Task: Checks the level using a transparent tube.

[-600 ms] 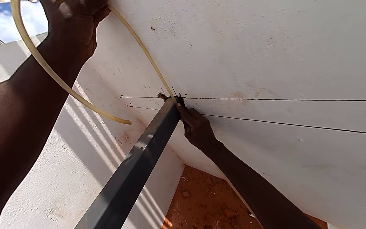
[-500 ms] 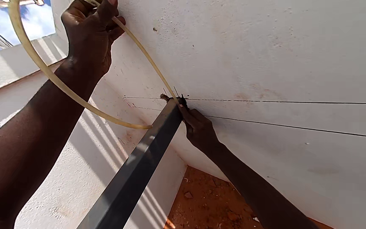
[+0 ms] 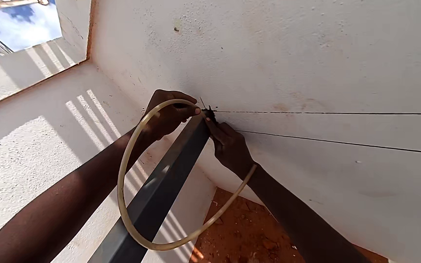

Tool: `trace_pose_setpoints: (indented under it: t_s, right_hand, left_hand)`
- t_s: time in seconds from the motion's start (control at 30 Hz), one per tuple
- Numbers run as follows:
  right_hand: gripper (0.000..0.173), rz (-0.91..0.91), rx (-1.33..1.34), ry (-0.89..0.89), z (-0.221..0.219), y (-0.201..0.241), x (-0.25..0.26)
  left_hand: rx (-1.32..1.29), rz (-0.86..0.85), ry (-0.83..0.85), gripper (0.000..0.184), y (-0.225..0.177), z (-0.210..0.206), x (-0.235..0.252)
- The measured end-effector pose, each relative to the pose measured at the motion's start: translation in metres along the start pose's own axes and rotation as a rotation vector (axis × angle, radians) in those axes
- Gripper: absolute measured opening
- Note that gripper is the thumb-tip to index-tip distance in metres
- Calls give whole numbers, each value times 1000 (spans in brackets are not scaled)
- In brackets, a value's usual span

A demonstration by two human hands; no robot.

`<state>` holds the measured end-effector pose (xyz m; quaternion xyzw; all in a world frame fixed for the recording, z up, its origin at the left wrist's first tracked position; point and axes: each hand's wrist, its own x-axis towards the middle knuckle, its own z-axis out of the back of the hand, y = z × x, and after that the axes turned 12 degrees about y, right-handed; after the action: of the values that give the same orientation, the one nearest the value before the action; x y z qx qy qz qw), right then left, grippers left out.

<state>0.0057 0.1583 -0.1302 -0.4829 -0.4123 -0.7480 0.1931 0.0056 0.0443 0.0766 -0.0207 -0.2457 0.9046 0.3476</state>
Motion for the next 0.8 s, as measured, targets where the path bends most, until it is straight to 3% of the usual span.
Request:
trace_pose_setpoints:
  t_s: [0.17,0.27,0.37,0.47,0.53,0.67,0.8]
  right_hand:
    - [48,-4,10,-26,-1,1,0]
    - [36,-3,37,-111,-4,-1,-2]
    - [14,49,76,-181,-6,-9,-13]
    - [11,97,92,-151,-4,-20,-31]
    - [15,83,67,-124,0,-25,-46]
    - [20,31,32,-81,4,-31,-72]
    - [24,19,17,-17,-9,-36,-87]
  left_hand:
    - [307,-172,15,18,41,-15,8]
    - [269,37,-79,15,12,-36,-3]
    - [233,77,-109,16,9,-38,-5]
    - [212,-142,-149,21,63,-38,15]
    - [203,-182,-158,26,91,-36,28]
    - [229,181,-79,25,49,-30,23]
    - [248,-183,-244,29,86,-30,28]
